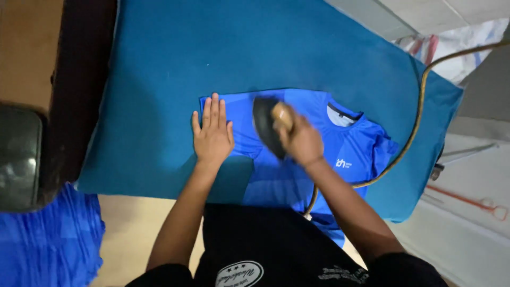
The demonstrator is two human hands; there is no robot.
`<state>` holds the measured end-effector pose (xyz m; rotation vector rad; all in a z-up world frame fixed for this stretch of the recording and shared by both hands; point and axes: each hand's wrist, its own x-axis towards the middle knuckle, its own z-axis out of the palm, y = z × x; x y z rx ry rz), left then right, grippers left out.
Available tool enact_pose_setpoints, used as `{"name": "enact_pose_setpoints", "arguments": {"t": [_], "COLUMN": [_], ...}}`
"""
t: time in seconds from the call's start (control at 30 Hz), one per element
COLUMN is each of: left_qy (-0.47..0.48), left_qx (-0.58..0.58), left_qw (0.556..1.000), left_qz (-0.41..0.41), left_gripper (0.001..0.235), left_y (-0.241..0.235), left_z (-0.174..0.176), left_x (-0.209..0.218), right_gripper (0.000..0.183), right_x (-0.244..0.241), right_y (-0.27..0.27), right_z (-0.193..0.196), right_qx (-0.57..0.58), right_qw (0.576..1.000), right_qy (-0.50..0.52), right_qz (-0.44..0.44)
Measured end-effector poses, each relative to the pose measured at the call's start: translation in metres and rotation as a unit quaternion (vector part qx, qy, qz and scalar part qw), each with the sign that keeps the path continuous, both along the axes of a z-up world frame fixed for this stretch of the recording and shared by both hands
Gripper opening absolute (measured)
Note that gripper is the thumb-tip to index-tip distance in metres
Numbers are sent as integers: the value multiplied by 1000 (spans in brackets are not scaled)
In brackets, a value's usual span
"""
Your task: Ironing and folding a blue t-shirt on a professional ironing table.
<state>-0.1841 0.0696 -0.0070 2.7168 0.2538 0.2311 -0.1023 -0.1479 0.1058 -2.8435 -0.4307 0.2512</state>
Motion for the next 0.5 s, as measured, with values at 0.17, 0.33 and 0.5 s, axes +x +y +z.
{"name": "enact_pose_setpoints", "arguments": {"t": [0.17, 0.33, 0.5], "left_qy": [10, 8, 8], "left_qx": [-2, -15, -31], "left_qw": [1000, 1000, 999], "left_qz": [5, 7, 4], "left_gripper": [64, 64, 62], "left_y": [-1, 2, 5], "left_z": [6, 2, 3], "left_x": [-3, 0, -3], "right_gripper": [57, 50, 53], "right_x": [74, 9, -62], "right_y": [1, -8, -1], "right_z": [7, 5, 15], "right_qx": [62, 97, -57], "right_qw": [996, 989, 980], "right_qy": [-48, 5, 108], "right_qz": [44, 114, 159]}}
